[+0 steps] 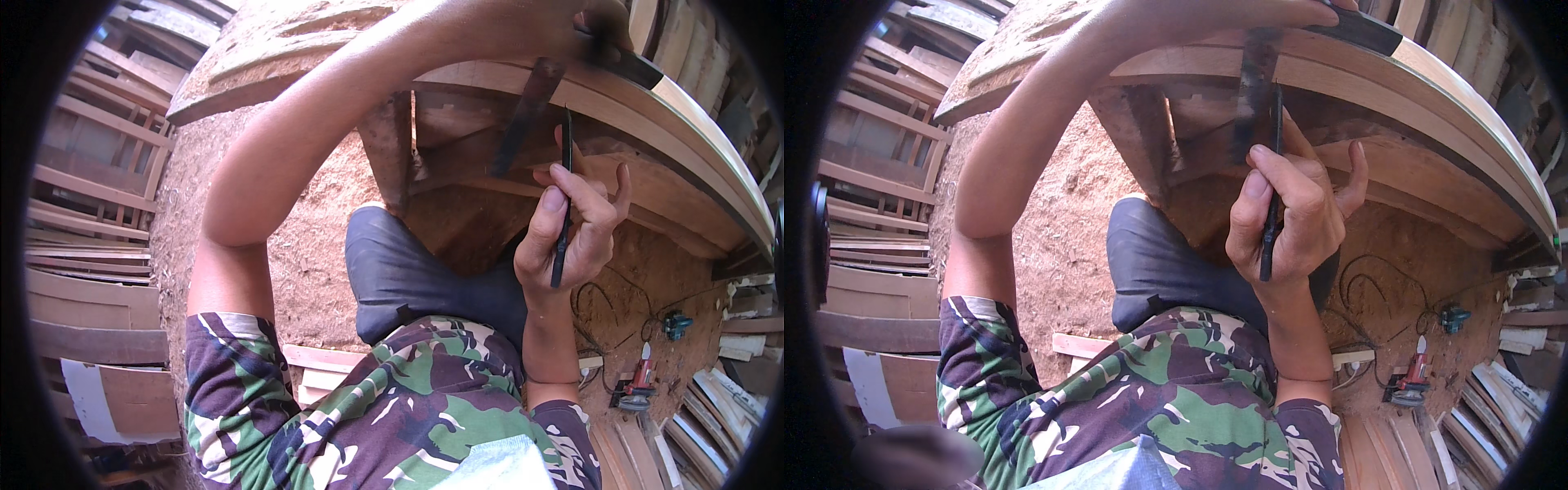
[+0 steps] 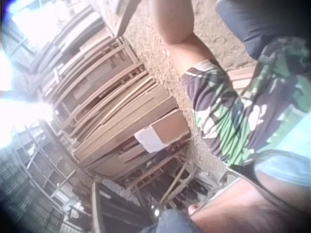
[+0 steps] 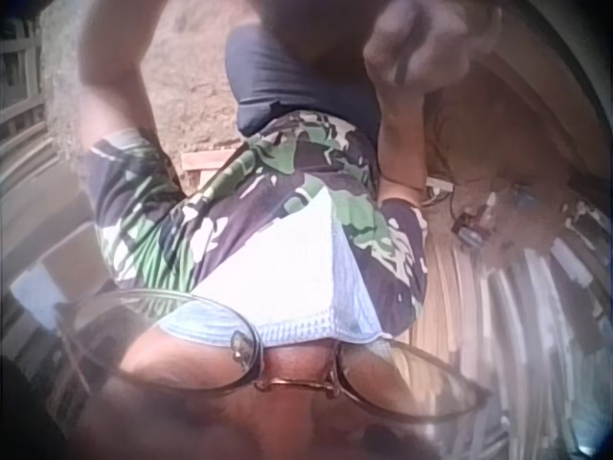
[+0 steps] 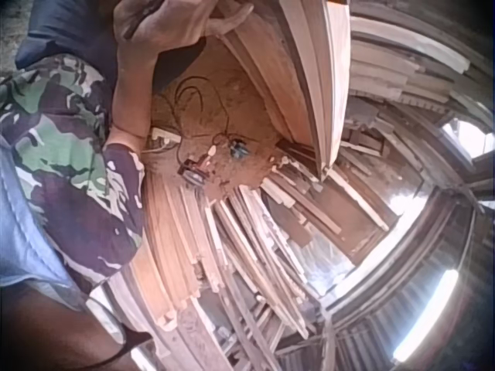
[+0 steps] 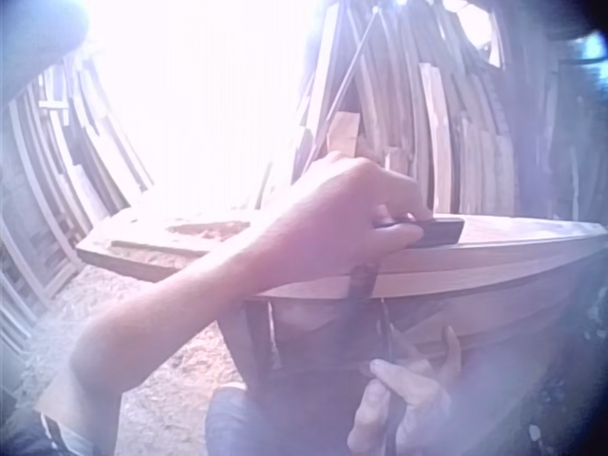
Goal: The person marks lines on a wooden beam using a square and a pencil, turning and repositioning the beam several times.
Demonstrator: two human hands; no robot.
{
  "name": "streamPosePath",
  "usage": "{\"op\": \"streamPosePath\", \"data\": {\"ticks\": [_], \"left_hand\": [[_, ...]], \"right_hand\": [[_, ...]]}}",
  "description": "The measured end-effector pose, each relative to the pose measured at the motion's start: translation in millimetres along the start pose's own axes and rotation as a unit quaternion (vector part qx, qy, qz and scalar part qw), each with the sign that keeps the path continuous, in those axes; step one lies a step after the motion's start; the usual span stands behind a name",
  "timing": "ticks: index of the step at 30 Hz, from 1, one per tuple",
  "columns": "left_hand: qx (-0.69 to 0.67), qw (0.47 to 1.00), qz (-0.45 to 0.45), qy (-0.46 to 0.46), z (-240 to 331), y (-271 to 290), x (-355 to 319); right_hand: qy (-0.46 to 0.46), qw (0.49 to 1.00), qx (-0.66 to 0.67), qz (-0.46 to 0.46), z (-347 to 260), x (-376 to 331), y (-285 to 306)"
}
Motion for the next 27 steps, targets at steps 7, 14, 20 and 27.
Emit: {"op": "streamPosePath", "data": {"ticks": [7,14,20,27], "left_hand": [[0.007,1.000,0.000,0.015,-2.6,-2.2,1.5],[-0.045,0.999,-0.016,0.021,13.1,10.7,-4.6],[0.013,1.000,0.013,0.013,-1.2,0.9,0.7],[0.058,0.997,0.006,0.043,-3.3,0.5,0.2]], "right_hand": [[-0.010,1.000,0.002,0.010,4.8,-3.0,1.1],[-0.010,1.000,-0.007,-0.024,1.8,0.3,-1.4],[-0.006,0.999,-0.011,-0.048,-0.8,2.8,-4.4],[-0.001,0.999,-0.016,-0.035,-2.1,4.9,-8.0]]}}
Point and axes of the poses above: each hand's wrist, its own x-axis towards the middle knuckle, its own y-axis out of the back of the hand, z = x × y, the point moved 8 cm from there along x, towards the middle knuckle, and after that the axes turned 4 degrees about -x, right-handed, at the moved point
